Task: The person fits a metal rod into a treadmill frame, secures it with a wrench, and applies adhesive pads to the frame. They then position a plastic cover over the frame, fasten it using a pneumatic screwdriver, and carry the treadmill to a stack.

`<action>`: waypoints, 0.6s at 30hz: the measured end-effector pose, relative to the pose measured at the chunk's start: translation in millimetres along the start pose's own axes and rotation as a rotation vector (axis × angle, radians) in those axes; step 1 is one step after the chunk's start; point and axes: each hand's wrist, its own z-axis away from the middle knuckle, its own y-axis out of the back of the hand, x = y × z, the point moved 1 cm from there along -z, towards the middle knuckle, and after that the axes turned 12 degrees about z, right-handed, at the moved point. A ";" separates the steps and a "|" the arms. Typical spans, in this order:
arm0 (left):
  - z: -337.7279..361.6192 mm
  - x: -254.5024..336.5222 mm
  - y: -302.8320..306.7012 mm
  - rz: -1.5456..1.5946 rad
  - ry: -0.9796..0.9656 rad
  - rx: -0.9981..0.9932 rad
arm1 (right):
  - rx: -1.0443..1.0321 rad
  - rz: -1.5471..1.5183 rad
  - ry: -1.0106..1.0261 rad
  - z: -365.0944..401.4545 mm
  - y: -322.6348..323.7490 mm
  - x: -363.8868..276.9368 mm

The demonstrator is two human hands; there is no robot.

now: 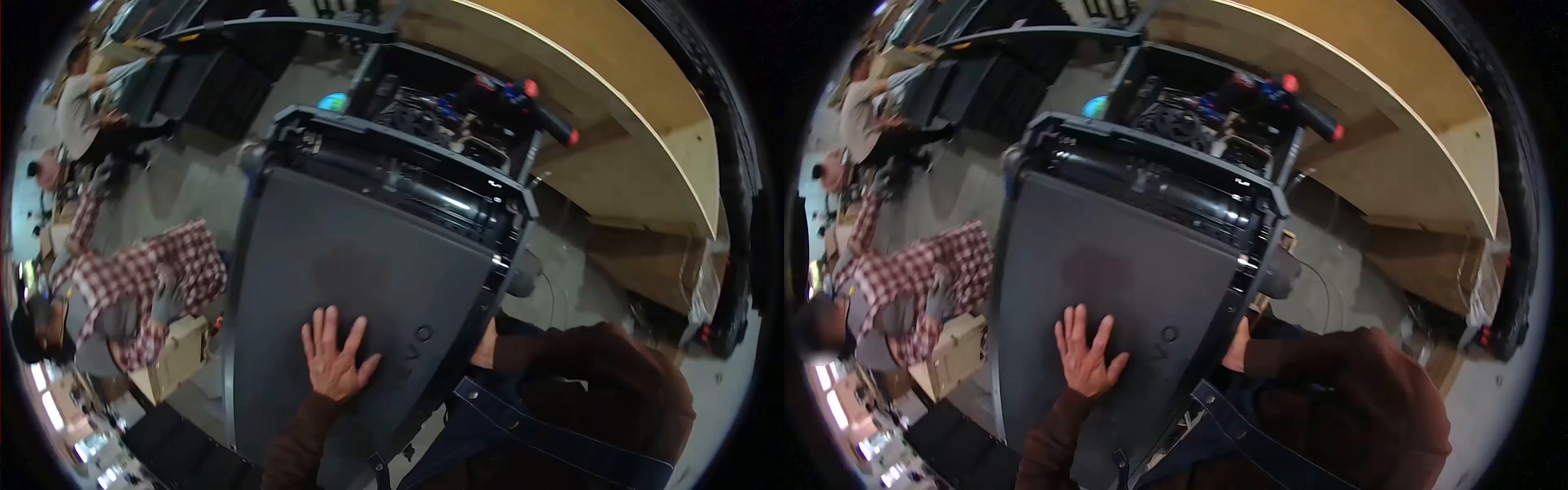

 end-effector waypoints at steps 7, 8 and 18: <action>-50.7 -1.5 0.0 0.030 0.037 0.403 | -0.341 0.039 -0.219 2.1 17.4 -21.7; -41.9 -24.5 10.7 -0.059 0.083 0.499 | -0.366 0.064 -0.222 -3.9 24.0 -21.4; 128.7 -183.5 -26.0 0.103 1.053 0.637 | -0.491 0.226 -0.072 -39.1 123.5 4.6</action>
